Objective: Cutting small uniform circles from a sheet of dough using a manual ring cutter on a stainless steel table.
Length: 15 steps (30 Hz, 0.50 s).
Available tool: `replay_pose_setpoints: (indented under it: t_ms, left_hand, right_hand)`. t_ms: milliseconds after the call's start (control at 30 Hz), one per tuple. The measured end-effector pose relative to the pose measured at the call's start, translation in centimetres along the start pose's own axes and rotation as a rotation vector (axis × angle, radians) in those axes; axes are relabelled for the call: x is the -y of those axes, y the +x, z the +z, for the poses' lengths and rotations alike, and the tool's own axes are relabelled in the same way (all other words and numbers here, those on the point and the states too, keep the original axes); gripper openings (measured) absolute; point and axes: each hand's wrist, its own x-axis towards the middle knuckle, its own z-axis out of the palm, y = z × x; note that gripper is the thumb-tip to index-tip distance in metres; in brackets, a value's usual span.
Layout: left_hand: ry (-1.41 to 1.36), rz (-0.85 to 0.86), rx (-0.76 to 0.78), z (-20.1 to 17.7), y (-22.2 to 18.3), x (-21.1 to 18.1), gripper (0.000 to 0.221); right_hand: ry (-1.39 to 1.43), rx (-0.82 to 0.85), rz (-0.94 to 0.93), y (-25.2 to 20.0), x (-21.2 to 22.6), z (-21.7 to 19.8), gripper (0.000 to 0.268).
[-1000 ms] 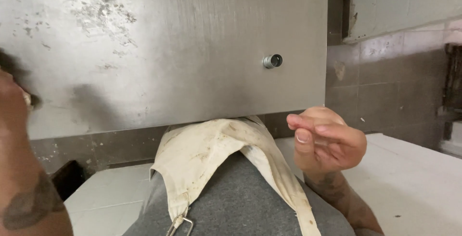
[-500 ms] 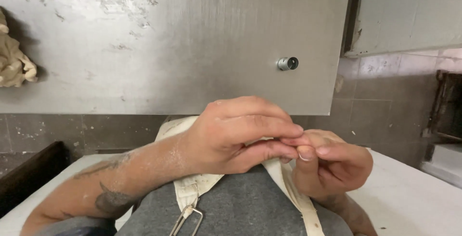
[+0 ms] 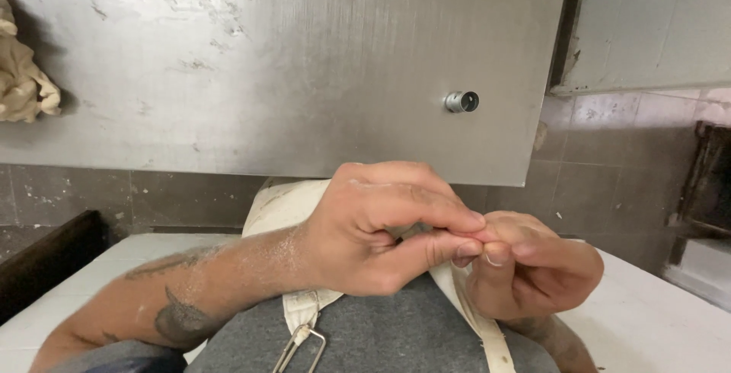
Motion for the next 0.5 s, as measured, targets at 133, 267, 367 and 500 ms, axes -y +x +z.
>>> replay_pose_setpoints:
  t_ms: [133,267,367,500]
  left_hand:
    - [0.013,-0.003,-0.018,0.3,0.0,0.0,0.019]
    - [0.017,0.005,-0.032,0.3,0.1,0.1,0.019]
    - [0.007,-0.017,0.000,-0.3,1.2,0.0,0.018]
    - [0.229,-0.247,0.046,-2.0,3.4,0.4,0.026]
  right_hand:
    - [0.012,0.030,0.016,0.2,0.1,-0.4,0.025]
    - [0.038,-0.055,0.044,-0.2,0.1,-0.1,0.022]
    - [-0.018,-0.036,0.055,0.2,0.7,-0.3,0.017]
    - [-0.161,0.117,0.245,0.1,1.1,-2.9,0.026]
